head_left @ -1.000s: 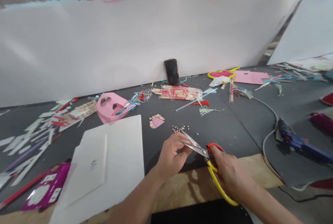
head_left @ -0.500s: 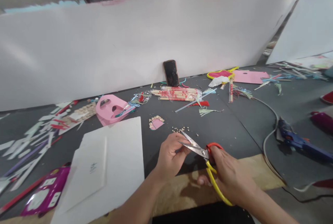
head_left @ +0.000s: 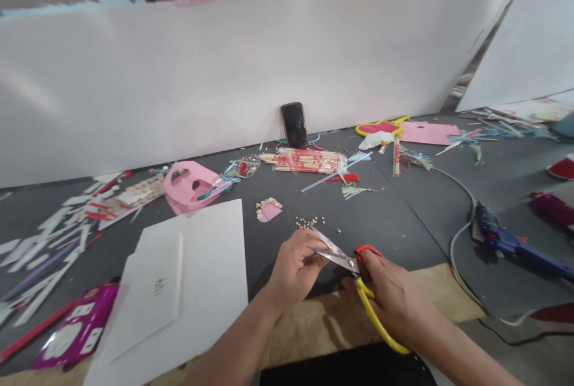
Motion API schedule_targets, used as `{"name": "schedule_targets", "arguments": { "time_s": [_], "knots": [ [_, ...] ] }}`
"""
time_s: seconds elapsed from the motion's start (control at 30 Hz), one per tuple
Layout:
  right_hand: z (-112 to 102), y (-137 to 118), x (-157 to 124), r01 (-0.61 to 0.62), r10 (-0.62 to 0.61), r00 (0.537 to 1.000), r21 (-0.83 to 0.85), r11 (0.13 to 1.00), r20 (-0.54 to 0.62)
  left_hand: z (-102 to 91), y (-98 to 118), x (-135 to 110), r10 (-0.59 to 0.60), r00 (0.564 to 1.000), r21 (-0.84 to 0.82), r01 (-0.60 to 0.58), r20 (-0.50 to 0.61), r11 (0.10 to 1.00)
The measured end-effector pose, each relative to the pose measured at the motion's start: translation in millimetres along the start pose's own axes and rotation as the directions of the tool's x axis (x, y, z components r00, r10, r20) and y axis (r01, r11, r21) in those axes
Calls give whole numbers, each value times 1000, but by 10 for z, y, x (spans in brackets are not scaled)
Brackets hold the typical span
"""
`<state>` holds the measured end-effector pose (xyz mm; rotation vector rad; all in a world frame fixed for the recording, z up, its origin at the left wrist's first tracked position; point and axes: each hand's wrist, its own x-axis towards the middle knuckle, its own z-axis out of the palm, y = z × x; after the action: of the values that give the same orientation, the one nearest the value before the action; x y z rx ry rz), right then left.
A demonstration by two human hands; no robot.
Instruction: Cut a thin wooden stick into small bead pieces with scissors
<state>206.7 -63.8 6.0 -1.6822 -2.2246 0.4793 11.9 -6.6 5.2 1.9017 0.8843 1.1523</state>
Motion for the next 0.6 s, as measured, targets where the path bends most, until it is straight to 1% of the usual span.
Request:
{"name": "schedule_targets", "arguments": {
  "time_s": [0.13,0.23,0.3,0.43,0.5,0.6],
  "knots": [
    [-6,-38,24,-3,3,1000,34,999,7,16,23,11,-56,998,-77,55,-11,996],
    [-12,-47,44,-3,2,1000,33,999,23,24,35,20,-53,998,-106,50,-31,993],
    [-13,-40,59,0,-1,999,22,1000,39,27,31,23,-35,998,-87,30,-50,996],
    [-6,-17,96,7,-7,999,-1,1000,45,41,-5,19,-13,992,4,14,-126,1000],
    [-3,-14,116,11,-11,999,0,1000,33,51,-29,12,-18,987,40,25,-161,999],
    [-14,-21,146,9,-9,1000,2,1000,9,66,-59,2,-57,973,58,71,-223,996]
  ]
}}
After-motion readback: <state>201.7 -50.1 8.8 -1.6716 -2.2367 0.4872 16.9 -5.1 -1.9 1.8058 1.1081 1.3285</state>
